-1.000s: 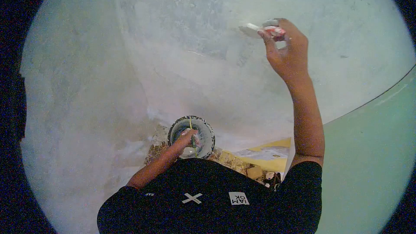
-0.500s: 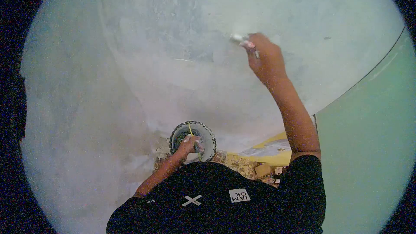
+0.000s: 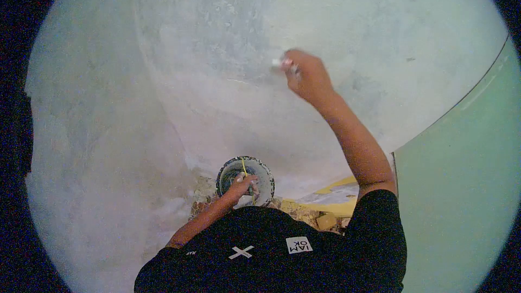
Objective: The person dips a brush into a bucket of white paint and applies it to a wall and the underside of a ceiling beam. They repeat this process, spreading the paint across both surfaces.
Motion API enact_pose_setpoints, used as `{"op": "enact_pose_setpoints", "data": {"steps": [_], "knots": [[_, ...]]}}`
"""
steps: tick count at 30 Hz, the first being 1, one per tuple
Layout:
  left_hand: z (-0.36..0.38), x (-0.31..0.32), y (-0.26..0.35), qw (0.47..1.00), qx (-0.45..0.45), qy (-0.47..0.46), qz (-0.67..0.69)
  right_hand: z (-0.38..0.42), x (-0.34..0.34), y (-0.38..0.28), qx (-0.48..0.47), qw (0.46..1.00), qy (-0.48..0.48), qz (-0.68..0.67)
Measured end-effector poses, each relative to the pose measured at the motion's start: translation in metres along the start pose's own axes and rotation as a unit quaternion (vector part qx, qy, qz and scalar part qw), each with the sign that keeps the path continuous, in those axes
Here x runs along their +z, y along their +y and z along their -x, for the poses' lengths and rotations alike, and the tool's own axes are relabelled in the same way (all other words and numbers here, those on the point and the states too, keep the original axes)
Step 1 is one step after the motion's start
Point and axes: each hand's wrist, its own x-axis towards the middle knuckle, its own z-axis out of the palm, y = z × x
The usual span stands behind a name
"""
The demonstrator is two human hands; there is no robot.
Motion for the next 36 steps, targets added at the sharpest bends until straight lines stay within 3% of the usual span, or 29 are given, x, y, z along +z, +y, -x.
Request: {"op": "enact_pose_setpoints", "data": {"steps": [2,4,5,7,9,11,15,20,24,28,30,31,33,34,36], "knots": [[0.006,0.003,0.006,1.0,-0.011,-0.001,0.018,-0.022,-0.022,-0.013,-0.035,0.998,0.05,0.004],[0.014,0.004,0.014,1.0,-0.007,0.009,0.002,-0.038,-0.044,-0.028,-0.17,0.975,0.125,0.073],[0.015,0.005,0.015,1.0,-0.009,0.011,0.002,-0.04,-0.045,-0.031,-0.17,0.975,0.124,0.07],[0.012,0.004,0.013,1.0,0.007,-0.009,0.012,-0.037,-0.046,-0.035,-0.282,0.92,0.184,0.202],[0.008,0.006,0.01,1.0,0.01,-0.001,0.012,-0.017,-0.03,-0.026,-0.296,0.913,0.158,0.232],[0.008,0.01,0.01,1.0,0.013,0.004,0.008,0.016,0.01,-0.004,-0.287,0.912,0.037,0.29],[0.006,0.016,0.015,1.0,0.0,-0.002,-0.003,0.071,0.07,0.024,-0.297,0.909,-0.077,0.283],[0.005,0.013,0.019,1.0,0.0,0.014,-0.016,0.105,0.107,0.029,-0.312,0.923,-0.122,0.189],[0.018,0.014,0.028,1.0,-0.008,-0.001,-0.024,0.135,0.117,0.011,-0.241,0.93,-0.246,0.128],[0.005,0.004,0.013,0.999,-0.019,-0.01,-0.029,0.17,0.131,-0.003,-0.178,0.949,-0.238,0.106],[0.001,0.001,0.009,1.0,-0.023,-0.01,-0.015,0.189,0.143,-0.003,-0.015,0.963,-0.266,0.05],[-0.001,0.0,0.007,1.0,-0.013,-0.012,-0.007,0.197,0.151,0.005,-0.01,0.962,-0.27,0.045],[-0.001,0.005,0.007,1.0,-0.017,-0.008,0.007,0.218,0.162,0.016,0.097,0.98,-0.166,-0.047],[0.002,0.01,0.017,0.999,-0.029,0.013,-0.001,0.226,0.163,0.017,0.103,0.977,-0.179,-0.057],[-0.006,0.011,0.012,0.999,-0.018,0.033,0.0,0.238,0.164,0.022,0.296,0.929,-0.153,-0.16]]}}
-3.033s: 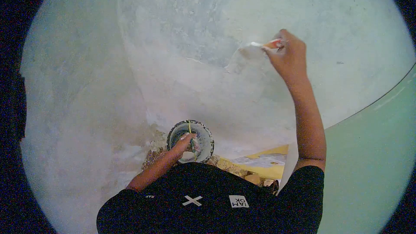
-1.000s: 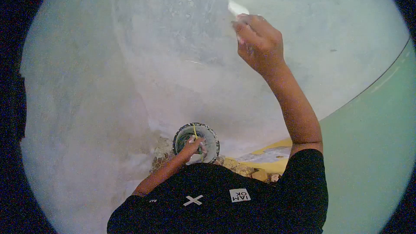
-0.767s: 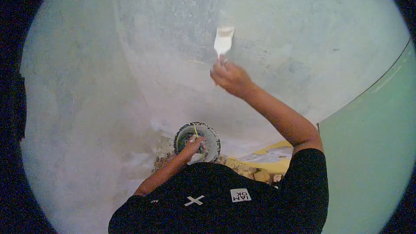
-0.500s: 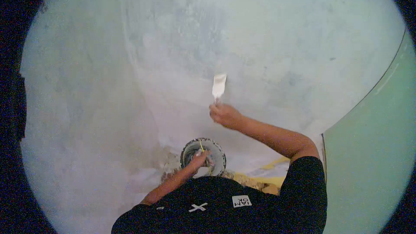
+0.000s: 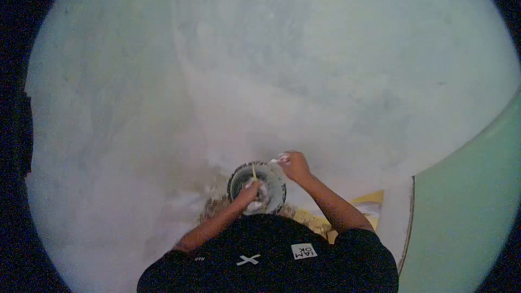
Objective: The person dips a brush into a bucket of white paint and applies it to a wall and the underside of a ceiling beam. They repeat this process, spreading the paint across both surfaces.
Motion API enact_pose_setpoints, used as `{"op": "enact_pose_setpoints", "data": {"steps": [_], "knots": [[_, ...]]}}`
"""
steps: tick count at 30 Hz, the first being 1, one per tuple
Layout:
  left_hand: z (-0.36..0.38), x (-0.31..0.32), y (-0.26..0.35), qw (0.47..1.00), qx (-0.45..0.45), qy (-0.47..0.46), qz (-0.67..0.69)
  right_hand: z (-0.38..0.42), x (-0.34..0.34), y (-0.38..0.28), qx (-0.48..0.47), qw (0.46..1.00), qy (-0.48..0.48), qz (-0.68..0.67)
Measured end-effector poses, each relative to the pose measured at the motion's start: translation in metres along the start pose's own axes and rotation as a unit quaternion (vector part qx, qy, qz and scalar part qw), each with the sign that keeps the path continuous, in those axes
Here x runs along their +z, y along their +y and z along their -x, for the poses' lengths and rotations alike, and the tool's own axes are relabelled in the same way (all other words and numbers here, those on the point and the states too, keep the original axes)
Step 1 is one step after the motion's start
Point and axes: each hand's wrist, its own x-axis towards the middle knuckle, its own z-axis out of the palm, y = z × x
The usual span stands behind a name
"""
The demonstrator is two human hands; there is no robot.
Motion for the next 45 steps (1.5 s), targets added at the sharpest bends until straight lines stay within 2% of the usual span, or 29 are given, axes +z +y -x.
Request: {"op": "enact_pose_setpoints", "data": {"steps": [2,3,4,5,6,8,10,12,13,14,16,18,20,21,25,27,30,33,37,39,40,42,45], "knots": [[-0.008,-0.004,-0.015,0.998,0.044,0.023,-0.029,0.015,0.01,0.024,0.041,0.999,-0.026,0.013],[-0.008,-0.005,-0.016,0.995,0.055,0.042,-0.072,0.025,0.026,0.053,0.027,0.998,-0.02,-0.055],[-0.015,-0.007,-0.024,0.998,0.067,0.02,0.0,0.039,0.043,0.079,0.024,0.992,-0.005,-0.123],[-0.023,-0.01,-0.035,0.995,0.072,-0.006,0.069,0.048,0.044,0.085,0.039,0.997,-0.043,-0.046],[-0.013,-0.006,-0.025,0.998,0.053,-0.01,0.038,0.058,0.039,0.088,0.056,0.994,-0.083,0.031],[-0.002,0.011,-0.01,1.0,0.021,-0.023,0.003,0.07,0.043,0.09,0.102,0.989,-0.094,-0.059],[0.001,0.019,-0.01,0.998,0.042,-0.05,0.022,0.077,0.069,0.116,0.052,0.989,-0.055,-0.131],[0.014,0.02,-0.011,0.999,0.026,-0.039,0.008,0.082,0.103,0.126,0.078,0.985,-0.075,-0.137],[0.017,0.022,-0.007,0.999,0.024,-0.026,-0.002,0.082,0.113,0.13,0.084,0.985,-0.06,-0.137],[0.013,0.018,-0.014,0.997,-0.011,-0.036,0.068,0.082,0.123,0.133,0.068,0.987,-0.04,-0.141],[0.012,0.009,-0.019,0.997,0.009,-0.049,0.06,0.075,0.149,0.143,0.049,0.988,-0.011,-0.148],[0.017,0.006,-0.017,0.997,0.017,-0.046,0.051,0.068,0.179,0.152,0.01,0.997,0.016,-0.075],[0.033,0.003,-0.013,0.996,0.015,-0.057,0.065,0.069,0.199,0.157,0.031,0.997,0.011,-0.063],[0.034,0.002,-0.012,0.994,0.005,-0.059,0.089,0.068,0.203,0.155,0.056,0.997,-0.009,-0.055],[0.034,0.013,0.003,0.988,-0.035,-0.047,0.144,0.079,0.209,0.149,0.053,0.996,-0.029,-0.069],[0.038,0.016,0.006,0.994,-0.022,-0.038,0.103,0.088,0.207,0.141,0.114,0.989,0.008,-0.092],[0.034,0.013,0.003,0.996,-0.012,-0.046,0.081,0.097,0.189,0.139,0.103,0.988,0.04,-0.103],[0.037,0.008,-0.002,0.991,-0.029,-0.064,0.113,0.102,0.182,0.139,0.097,0.988,0.002,-0.117],[0.036,0.007,0.006,0.993,-0.023,-0.088,0.08,0.093,0.189,0.131,0.1,0.993,0.009,-0.064],[0.038,0.007,0.006,0.992,-0.013,-0.094,0.079,0.093,0.191,0.131,0.151,0.987,-0.031,-0.045],[0.036,0.005,0.004,0.992,-0.015,-0.105,0.076,0.091,0.194,0.134,0.147,0.988,-0.035,-0.044],[0.029,-0.003,-0.003,0.991,-0.019,-0.111,0.075,0.086,0.203,0.136,0.057,0.986,0.096,-0.126],[0.017,-0.008,-0.003,0.991,-0.036,-0.089,0.093,0.075,0.205,0.137,0.025,0.995,0.042,-0.092]]}}
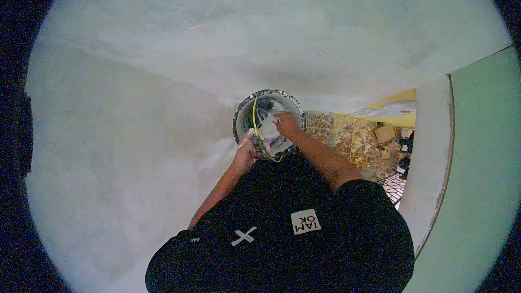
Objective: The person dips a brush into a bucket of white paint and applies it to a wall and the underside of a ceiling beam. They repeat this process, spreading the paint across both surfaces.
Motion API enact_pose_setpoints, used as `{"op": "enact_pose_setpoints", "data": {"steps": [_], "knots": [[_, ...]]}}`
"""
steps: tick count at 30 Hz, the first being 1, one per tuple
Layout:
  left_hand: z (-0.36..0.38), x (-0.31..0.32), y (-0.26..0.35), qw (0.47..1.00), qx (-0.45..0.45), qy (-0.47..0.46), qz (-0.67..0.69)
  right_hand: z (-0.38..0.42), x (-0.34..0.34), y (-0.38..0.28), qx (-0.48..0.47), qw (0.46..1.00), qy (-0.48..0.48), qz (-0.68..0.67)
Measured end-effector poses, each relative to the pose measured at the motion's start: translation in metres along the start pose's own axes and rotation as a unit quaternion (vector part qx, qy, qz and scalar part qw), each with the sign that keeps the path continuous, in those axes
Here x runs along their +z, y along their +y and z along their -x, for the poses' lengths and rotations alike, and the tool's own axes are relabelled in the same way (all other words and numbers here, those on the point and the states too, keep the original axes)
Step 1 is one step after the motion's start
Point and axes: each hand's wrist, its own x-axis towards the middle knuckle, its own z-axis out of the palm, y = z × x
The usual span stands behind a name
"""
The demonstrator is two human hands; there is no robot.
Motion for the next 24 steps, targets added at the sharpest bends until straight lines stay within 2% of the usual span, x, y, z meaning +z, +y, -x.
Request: {"op": "enact_pose_setpoints", "data": {"steps": [1,3,6,7,9,10,12,13,14,15,16,18,20,21,22,23,24], "knots": [[0.001,-0.002,0.002,1.0,-0.001,-0.018,-0.012,0.0,0.001,-0.001,0.0,1.0,0.0,0.0],[-0.001,0.001,0.005,0.999,0.0,-0.038,-0.022,-0.001,0.002,0.001,0.021,0.995,-0.089,0.032],[0.001,0.006,0.016,0.999,0.0,-0.014,-0.038,-0.004,0.009,0.007,0.026,0.996,-0.081,0.029],[-0.002,0.007,0.022,0.998,-0.016,0.021,-0.05,-0.008,0.0,-0.007,0.029,0.996,-0.077,0.023],[-0.005,0.008,0.025,0.996,-0.029,0.054,-0.066,-0.011,-0.016,-0.017,0.156,0.986,0.01,-0.059],[-0.008,0.008,0.022,0.998,-0.022,0.047,-0.048,-0.008,-0.018,-0.013,0.154,0.986,0.013,-0.058],[-0.016,0.007,0.025,0.999,-0.008,0.035,-0.029,-0.006,-0.029,0.003,0.221,0.955,0.146,-0.134],[-0.02,0.009,0.029,0.998,-0.006,0.031,-0.051,-0.009,-0.047,0.005,0.215,0.956,0.149,-0.13],[-0.023,0.011,0.03,0.997,-0.002,0.028,-0.07,-0.007,-0.07,0.008,0.332,0.87,0.18,-0.318],[-0.025,0.011,0.028,0.998,0.004,0.024,-0.065,-0.003,-0.09,0.012,0.43,0.734,0.2,-0.486],[-0.026,0.012,0.026,0.997,0.015,0.015,-0.068,0.007,-0.105,0.023,0.425,0.741,0.2,-0.48],[-0.024,0.018,0.025,0.997,0.038,-0.004,-0.068,0.022,-0.131,0.044,0.323,0.623,0.219,-0.678],[-0.026,0.034,0.04,0.995,-0.009,0.083,-0.049,0.017,-0.154,0.044,0.319,0.592,0.213,-0.709],[-0.034,0.017,0.024,0.998,0.028,0.043,-0.036,0.012,-0.178,0.022,0.285,0.538,0.205,-0.767],[-0.037,0.012,0.018,0.997,0.024,0.059,-0.049,0.003,-0.186,0.015,0.281,0.607,0.252,-0.699],[-0.032,0.02,0.024,0.997,0.015,0.052,-0.046,-0.009,-0.201,-0.001,0.24,0.628,0.245,-0.699],[-0.038,0.012,0.02,0.999,0.008,0.041,-0.025,-0.014,-0.217,-0.027,0.247,0.622,0.257,-0.697]]}}
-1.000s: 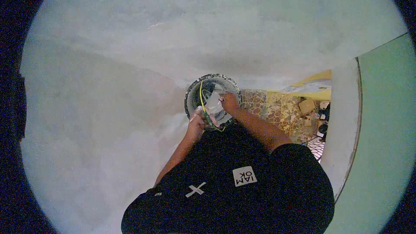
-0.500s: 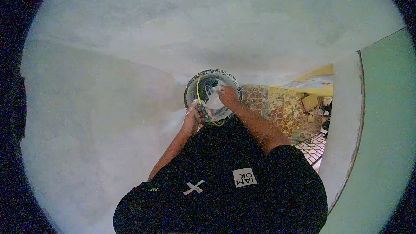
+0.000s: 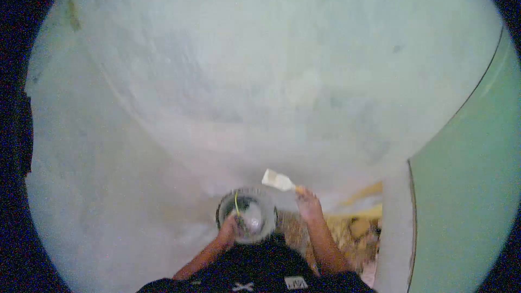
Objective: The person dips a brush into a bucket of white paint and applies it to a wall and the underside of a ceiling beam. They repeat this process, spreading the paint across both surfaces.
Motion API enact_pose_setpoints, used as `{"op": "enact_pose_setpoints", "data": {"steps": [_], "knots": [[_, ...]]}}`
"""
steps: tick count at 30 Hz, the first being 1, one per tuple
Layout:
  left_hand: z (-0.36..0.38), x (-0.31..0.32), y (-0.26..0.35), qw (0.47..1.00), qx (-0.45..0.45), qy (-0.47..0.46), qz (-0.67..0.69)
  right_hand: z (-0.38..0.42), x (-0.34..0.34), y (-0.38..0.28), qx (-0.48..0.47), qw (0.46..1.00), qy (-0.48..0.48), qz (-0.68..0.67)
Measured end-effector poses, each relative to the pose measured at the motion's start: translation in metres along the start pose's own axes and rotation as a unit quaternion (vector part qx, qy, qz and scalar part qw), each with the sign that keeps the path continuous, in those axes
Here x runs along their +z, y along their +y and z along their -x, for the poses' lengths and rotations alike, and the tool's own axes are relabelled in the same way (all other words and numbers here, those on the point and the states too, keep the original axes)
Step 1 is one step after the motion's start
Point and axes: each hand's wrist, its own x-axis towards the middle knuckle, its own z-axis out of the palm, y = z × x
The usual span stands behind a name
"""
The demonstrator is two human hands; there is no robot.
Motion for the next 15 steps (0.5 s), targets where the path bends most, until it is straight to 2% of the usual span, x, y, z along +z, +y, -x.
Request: {"op": "enact_pose_setpoints", "data": {"steps": [1,3,5,6,8,9,12,15], "knots": [[0.0,0.001,-0.003,1.0,0.016,-0.025,0.001,0.011,0.027,-0.018,0.002,1.0,0.02,-0.004],[-0.005,0.001,-0.007,0.998,0.043,-0.052,0.003,0.013,0.068,-0.046,-0.032,0.999,-0.01,0.005],[-0.013,-0.001,-0.015,0.998,0.013,-0.057,-0.007,0.03,0.105,-0.063,-0.096,0.995,-0.031,0.001],[-0.008,-0.02,-0.022,0.998,0.025,-0.065,-0.002,0.049,0.133,-0.056,-0.103,0.994,-0.043,0.007],[0.0,-0.024,-0.04,0.996,-0.009,-0.065,0.06,0.086,0.168,-0.075,-0.173,0.976,-0.093,0.095],[0.008,-0.023,-0.045,0.999,0.005,-0.048,0.004,0.102,0.183,-0.085,-0.222,0.957,-0.133,0.128],[0.019,-0.024,-0.047,0.998,0.036,-0.05,-0.019,0.15,0.267,-0.122,-0.317,0.886,-0.236,0.242],[0.016,-0.043,-0.046,0.997,-0.002,-0.065,-0.052,0.163,0.36,-0.133,-0.396,0.804,-0.283,0.342]]}}
